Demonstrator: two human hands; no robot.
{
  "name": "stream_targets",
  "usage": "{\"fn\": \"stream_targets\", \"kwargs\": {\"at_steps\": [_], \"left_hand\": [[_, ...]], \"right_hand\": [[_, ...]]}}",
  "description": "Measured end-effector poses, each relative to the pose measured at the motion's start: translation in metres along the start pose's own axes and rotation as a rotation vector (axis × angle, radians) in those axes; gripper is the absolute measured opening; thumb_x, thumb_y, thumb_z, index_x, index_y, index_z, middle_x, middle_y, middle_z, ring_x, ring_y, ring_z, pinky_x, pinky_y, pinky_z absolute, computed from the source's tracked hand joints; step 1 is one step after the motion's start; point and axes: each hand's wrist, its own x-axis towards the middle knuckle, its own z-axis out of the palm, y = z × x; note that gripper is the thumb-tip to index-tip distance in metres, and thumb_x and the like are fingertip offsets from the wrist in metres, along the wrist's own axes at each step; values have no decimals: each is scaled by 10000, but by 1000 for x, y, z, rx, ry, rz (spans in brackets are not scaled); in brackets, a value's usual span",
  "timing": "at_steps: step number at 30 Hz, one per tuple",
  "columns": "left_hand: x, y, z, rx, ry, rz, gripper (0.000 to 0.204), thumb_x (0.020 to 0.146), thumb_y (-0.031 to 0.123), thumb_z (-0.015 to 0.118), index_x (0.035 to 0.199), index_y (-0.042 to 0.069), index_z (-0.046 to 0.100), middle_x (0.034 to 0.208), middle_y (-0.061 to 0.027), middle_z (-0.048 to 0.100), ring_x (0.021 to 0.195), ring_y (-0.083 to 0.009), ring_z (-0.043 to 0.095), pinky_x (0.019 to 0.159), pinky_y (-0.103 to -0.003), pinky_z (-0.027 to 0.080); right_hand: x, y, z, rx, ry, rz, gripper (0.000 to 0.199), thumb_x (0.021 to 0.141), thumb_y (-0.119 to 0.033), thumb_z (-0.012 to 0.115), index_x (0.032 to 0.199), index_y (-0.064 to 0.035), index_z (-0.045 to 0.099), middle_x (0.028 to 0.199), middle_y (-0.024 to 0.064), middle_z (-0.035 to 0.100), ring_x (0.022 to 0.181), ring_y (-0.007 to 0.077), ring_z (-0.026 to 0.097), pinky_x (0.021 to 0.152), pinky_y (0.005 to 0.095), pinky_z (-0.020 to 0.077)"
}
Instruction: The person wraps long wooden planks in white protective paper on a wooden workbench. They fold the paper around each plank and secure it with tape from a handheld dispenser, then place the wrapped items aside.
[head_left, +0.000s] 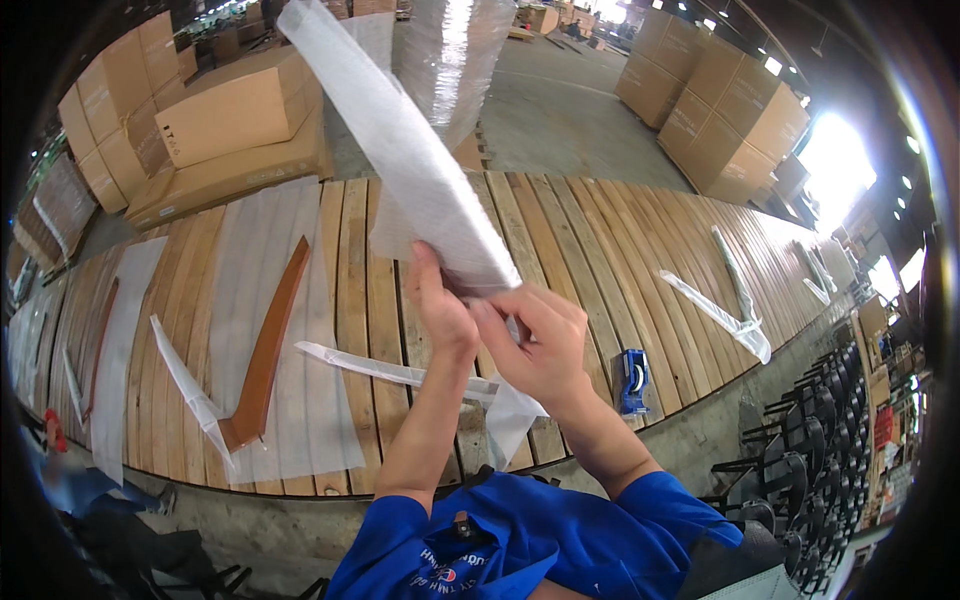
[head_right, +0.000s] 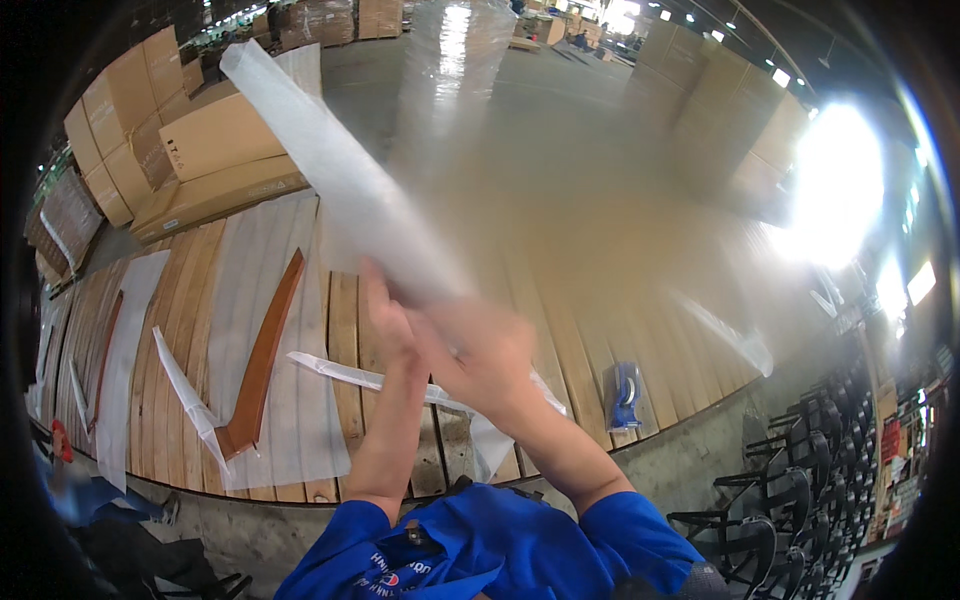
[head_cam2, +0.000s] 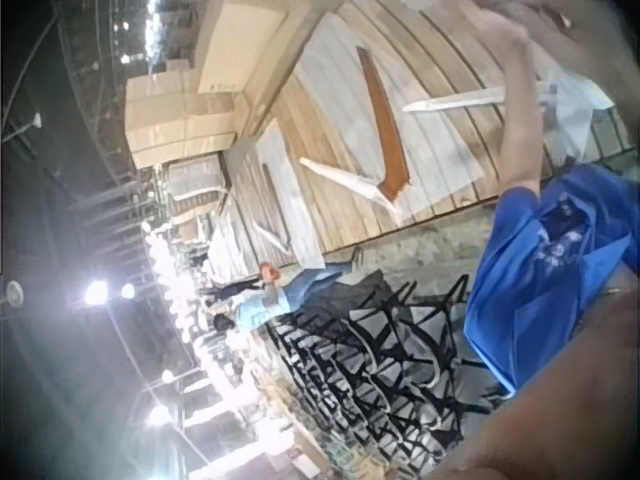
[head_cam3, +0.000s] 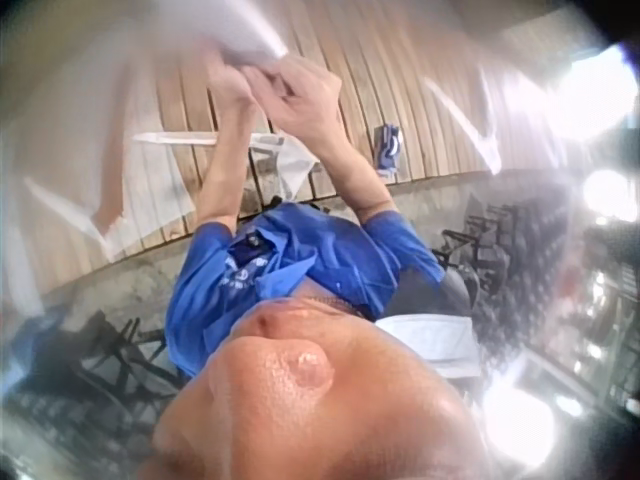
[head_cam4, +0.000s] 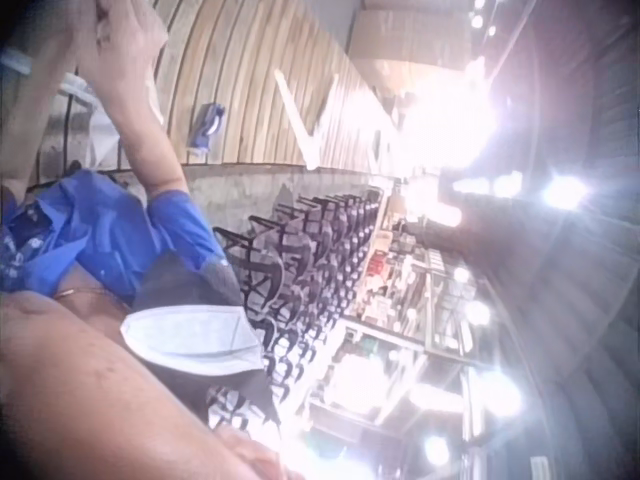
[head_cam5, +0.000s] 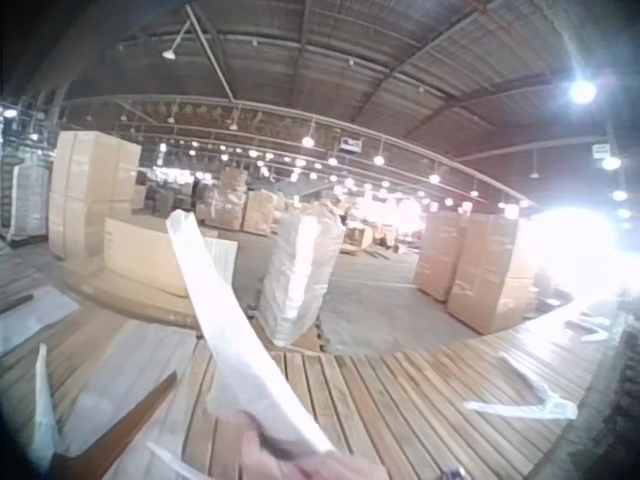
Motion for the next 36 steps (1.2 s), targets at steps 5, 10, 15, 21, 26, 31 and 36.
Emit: {"fn": "stream_targets", "kwargs": {"at_steps": [5, 10, 15, 21, 26, 31, 36], "left_hand": [[3, -2, -4, -205, -77, -71, 444, 1091, 373, 437, 1298, -3, 547, 1187, -89, 637, 1059, -190, 618, 919, -350, 499], [8, -3, -12, -192, -154, -123, 431, 1088, 356, 457, 1265, -20, 573, 1189, -87, 636, 1076, -174, 601, 939, -340, 477], [22, -16, -19, -150, -190, -150, 397, 1084, 320, 482, 1223, -33, 599, 1184, -87, 638, 1075, -165, 591, 953, -335, 451], [38, -8, -14, -149, -155, -153, 363, 1080, 293, 499, 1206, -27, 614, 1158, -88, 647, 1072, -156, 589, 954, -332, 444], [39, -8, -17, -85, -158, -175, 368, 1075, 307, 514, 1199, -24, 619, 1158, -77, 650, 1070, -137, 587, 959, -321, 434], [57, -80, -91, -47, -321, -343, 400, 1041, 347, 578, 1249, 7, 606, 1230, -72, 658, 1101, -150, 596, 1021, -305, 404], [34, -157, -213, 1072, -664, -766, 529, 943, 270, 690, 1341, -37, 524, 1272, -140, 652, 1163, -242, 615, 1016, -361, 450]], "right_hand": [[19, -2, 29, -400, 29, 90, 165, 834, -133, 790, 743, -17, 715, 612, 78, 636, 471, 163, 568, 443, 291, 406], [21, 11, 32, -579, -8, 185, 329, 851, -284, 794, 687, -14, 702, 528, 95, 606, 420, 208, 554, 434, 327, 411], [17, 36, 24, -762, -81, 171, 477, 825, -390, 814, 583, -15, 644, 474, 108, 547, 389, 243, 500, 431, 353, 397], [2, 58, 27, -698, -39, 318, 548, 790, -412, 844, 514, -16, 586, 446, 91, 513, 375, 222, 448, 430, 355, 392], [-57, 95, 1, -548, -38, 560, 400, 730, -354, 887, 773, -10, 687, 704, 99, 670, 584, 155, 571, 568, 343, 470], [-103, 147, -43, -500, -427, 835, 639, 693, -355, 886, 1177, 10, 683, 1073, 160, 718, 969, 297, 676, 905, 393, 515], [-160, 228, -38, -266, -651, 843, 581, 740, -372, 855, 1129, 22, 679, 1040, 206, 709, 1003, 360, 681, 882, 427, 513]]}}
